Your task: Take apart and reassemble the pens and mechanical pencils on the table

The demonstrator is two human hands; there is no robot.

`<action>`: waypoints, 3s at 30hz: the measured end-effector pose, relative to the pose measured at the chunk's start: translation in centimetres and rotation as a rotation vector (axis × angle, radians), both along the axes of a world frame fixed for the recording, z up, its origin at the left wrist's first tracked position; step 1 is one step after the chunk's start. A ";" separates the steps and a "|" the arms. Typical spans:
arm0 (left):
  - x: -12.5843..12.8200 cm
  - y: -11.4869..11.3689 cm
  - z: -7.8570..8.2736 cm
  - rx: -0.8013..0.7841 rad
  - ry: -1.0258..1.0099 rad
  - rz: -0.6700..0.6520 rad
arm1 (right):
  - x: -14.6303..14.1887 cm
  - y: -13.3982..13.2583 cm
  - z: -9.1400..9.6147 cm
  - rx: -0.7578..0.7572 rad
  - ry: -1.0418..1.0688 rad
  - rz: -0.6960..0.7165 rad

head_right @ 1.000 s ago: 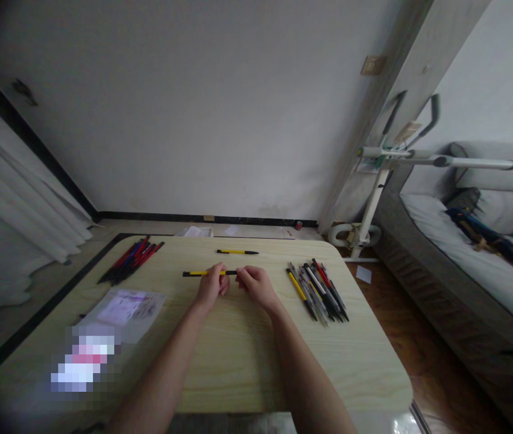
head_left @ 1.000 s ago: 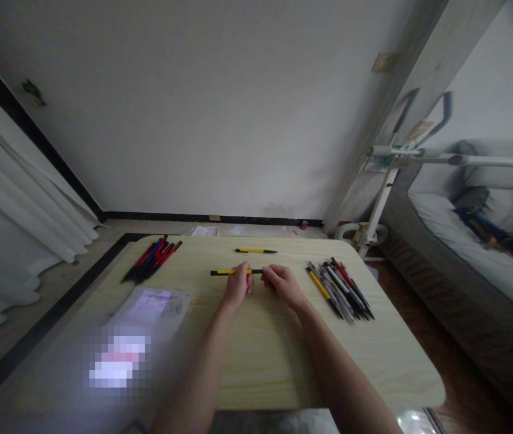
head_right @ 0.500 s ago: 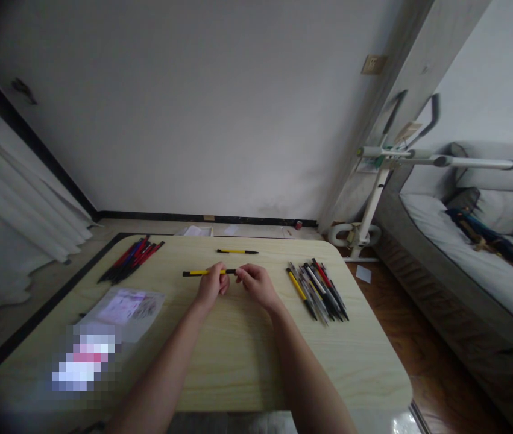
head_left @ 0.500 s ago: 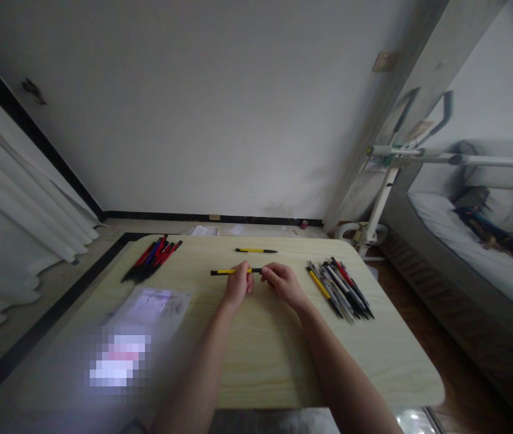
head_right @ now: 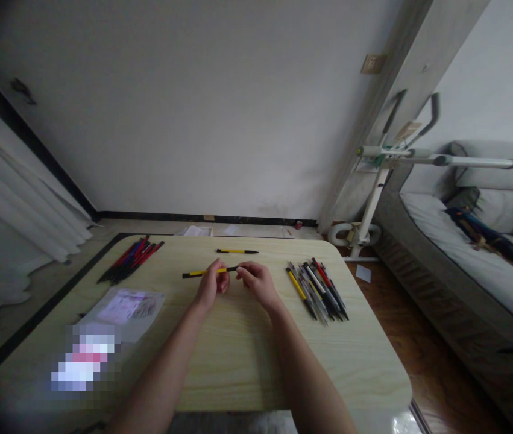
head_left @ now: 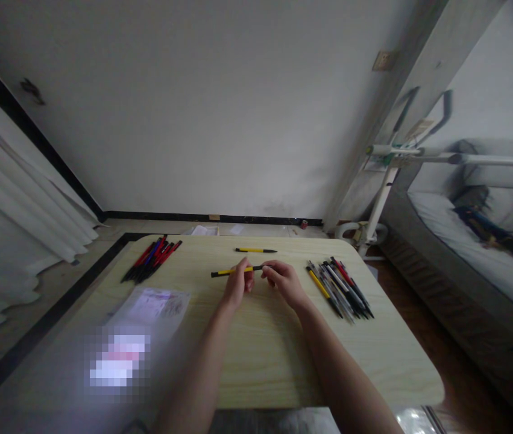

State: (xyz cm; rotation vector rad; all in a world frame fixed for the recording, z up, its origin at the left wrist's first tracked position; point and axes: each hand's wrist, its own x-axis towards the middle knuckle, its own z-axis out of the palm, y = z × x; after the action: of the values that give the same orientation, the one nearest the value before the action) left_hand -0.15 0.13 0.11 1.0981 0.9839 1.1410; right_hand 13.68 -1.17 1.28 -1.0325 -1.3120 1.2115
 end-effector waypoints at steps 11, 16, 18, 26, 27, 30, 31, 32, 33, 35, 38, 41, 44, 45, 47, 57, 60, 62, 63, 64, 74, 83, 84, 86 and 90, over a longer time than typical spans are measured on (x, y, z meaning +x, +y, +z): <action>-0.5 -0.5 1.2 0.004 -0.387 -0.198 | 0.5 0.7 -0.4 -0.031 0.189 -0.137; -1.0 -0.6 1.8 -0.036 -0.536 -0.253 | 0.5 0.7 -0.7 -0.041 0.233 -0.134; -1.0 -0.6 1.9 -0.047 -0.539 -0.244 | 0.5 0.7 -0.7 -0.041 0.244 -0.128; -0.2 -0.2 1.1 -0.004 -0.229 -0.111 | 0.5 0.9 -0.9 -0.043 0.244 -0.151; -0.1 -0.2 1.0 0.003 -0.216 -0.108 | 0.5 0.9 -0.9 -0.041 0.245 -0.149; -0.1 -0.1 0.8 0.009 -0.209 -0.072 | 0.5 0.9 -0.9 -0.036 0.222 -0.151; -0.2 -0.1 0.7 0.008 -0.210 -0.059 | 0.4 0.8 -0.9 -0.034 0.205 -0.154; -0.2 -0.1 0.7 0.006 -0.212 -0.049 | 0.4 0.8 -0.8 -0.030 0.187 -0.154; -0.2 -0.1 0.6 0.003 -0.214 -0.045 | 0.3 0.7 -0.7 -0.026 0.167 -0.152; -0.2 0.0 0.5 0.000 -0.206 -0.044 | 0.2 0.6 -0.5 -0.019 0.132 -0.149; -0.1 0.1 0.3 0.015 -0.135 -0.014 | 0.2 0.5 -0.3 -0.013 0.083 -0.155; 0.0 0.2 0.3 0.040 -0.006 0.081 | 0.2 0.5 -0.3 -0.010 0.017 -0.158; 0.1 0.4 0.3 0.021 0.042 0.203 | 0.0 0.4 -0.4 -0.019 -0.051 -0.146; 0.1 0.4 0.4 0.009 0.033 0.231 | -0.1 0.4 -0.4 -0.026 -0.069 -0.135; 0.0 0.5 0.5 -0.006 0.002 0.258 | -0.3 0.3 -0.5 -0.030 -0.106 -0.113; 0.1 0.3 0.4 -0.003 0.040 0.230 | -0.3 0.3 -0.7 -0.021 -0.173 -0.120; 0.2 0.3 0.4 0.003 0.048 0.244 | -0.3 0.3 -0.7 -0.015 -0.173 -0.119; 0.2 0.3 0.3 0.002 0.046 0.252 | -0.3 0.3 -0.7 0.000 -0.180 -0.119; 0.2 0.3 0.3 0.002 0.047 0.255 | -0.2 0.3 -0.7 0.007 -0.185 -0.122; 0.2 0.3 0.2 0.004 0.048 0.254 | -0.2 0.3 -0.8 0.012 -0.189 -0.124; 0.1 0.2 0.4 0.024 0.053 0.261 | -0.3 0.3 -0.7 0.023 -0.211 -0.137; 0.1 0.2 0.2 0.024 0.036 0.258 | -0.2 0.3 -0.5 0.005 -0.173 -0.130; 0.2 0.2 0.2 0.020 0.038 0.263 | -0.2 0.3 -0.5 0.007 -0.168 -0.131; 0.2 0.3 0.2 0.022 0.036 0.268 | -0.2 0.3 -0.5 0.013 -0.158 -0.130; 0.1 0.3 0.3 0.016 0.026 0.275 | -0.3 0.4 -0.5 0.010 -0.149 -0.132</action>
State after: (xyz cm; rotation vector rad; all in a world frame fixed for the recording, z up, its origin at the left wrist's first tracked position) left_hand -0.01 0.43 0.38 1.0131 1.1741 1.3603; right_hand 13.41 -0.81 0.73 -1.2017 -1.3399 1.0448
